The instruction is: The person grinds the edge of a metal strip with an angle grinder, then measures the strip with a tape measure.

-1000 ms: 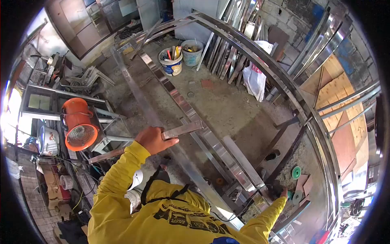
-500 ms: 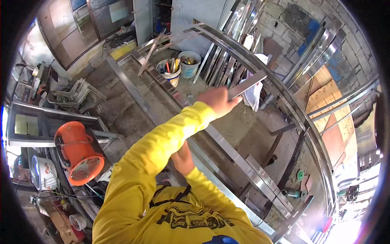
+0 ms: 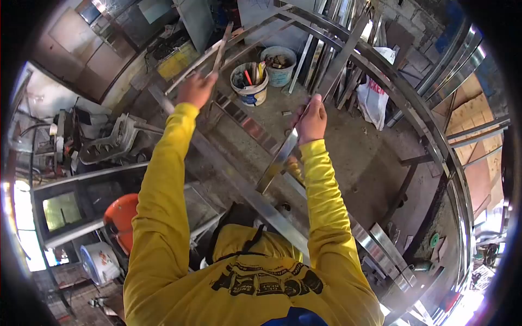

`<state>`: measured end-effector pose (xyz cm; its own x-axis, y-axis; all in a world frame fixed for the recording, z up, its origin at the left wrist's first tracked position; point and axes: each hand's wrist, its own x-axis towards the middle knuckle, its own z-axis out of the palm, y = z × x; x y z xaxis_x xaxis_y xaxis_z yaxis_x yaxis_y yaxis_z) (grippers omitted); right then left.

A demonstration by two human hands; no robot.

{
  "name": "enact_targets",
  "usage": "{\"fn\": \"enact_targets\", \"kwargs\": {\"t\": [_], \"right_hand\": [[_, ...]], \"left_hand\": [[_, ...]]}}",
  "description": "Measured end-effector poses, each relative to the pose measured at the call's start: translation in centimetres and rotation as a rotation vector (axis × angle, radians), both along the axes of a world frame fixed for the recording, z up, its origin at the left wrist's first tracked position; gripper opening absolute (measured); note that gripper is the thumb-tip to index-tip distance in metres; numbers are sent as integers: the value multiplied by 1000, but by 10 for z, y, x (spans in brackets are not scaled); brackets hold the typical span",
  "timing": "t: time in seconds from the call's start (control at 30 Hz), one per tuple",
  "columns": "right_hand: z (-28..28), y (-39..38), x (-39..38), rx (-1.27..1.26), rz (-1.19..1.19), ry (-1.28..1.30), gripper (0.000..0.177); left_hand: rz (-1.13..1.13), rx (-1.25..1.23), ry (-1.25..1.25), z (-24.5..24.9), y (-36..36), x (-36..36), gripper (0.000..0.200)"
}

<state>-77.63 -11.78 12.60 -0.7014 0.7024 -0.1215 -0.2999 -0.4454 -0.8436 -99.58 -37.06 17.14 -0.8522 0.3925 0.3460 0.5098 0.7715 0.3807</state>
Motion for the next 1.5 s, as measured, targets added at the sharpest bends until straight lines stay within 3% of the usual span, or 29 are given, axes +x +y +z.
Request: {"fn": "enact_targets", "kwargs": {"t": [0.07,0.17,0.27,0.33,0.37,0.4,0.47,0.53,0.83,1.03,1.13,1.5], "right_hand": [[-1,14,-34,-27,-6,-48,42],[-32,28,-82,1,20,-78,43],[-74,29,-131,53,11,-162,44],[-93,26,-159,86,-11,-268,45],[-95,21,-177,60,-20,-303,45],[-99,15,-192,24,-19,-350,45],[-116,12,-230,-52,-42,-392,45],[-128,12,-257,-118,-64,-417,45],[-146,37,-286,-86,-201,-522,50],[-148,52,-263,-118,-214,-464,49],[-141,49,-254,-142,-238,-455,48],[-150,55,-245,-175,-281,-464,50]], "left_hand": [[143,88,-218,-24,-37,-42,66],[197,-122,-326,-60,-44,-115,66],[61,-127,-208,-101,-19,-183,65],[-5,-40,-109,-155,-17,-251,66],[12,-93,-204,-128,-14,-248,65],[13,-118,-49,-150,-25,-271,62],[81,-295,115,-141,-47,-290,62],[139,-362,133,-161,-77,-315,66],[56,-270,114,-188,-122,-304,64],[-334,-164,119,-177,-116,-242,48],[-393,-197,72,-179,-116,-225,45],[-314,-175,178,-184,-133,-222,44]]}}
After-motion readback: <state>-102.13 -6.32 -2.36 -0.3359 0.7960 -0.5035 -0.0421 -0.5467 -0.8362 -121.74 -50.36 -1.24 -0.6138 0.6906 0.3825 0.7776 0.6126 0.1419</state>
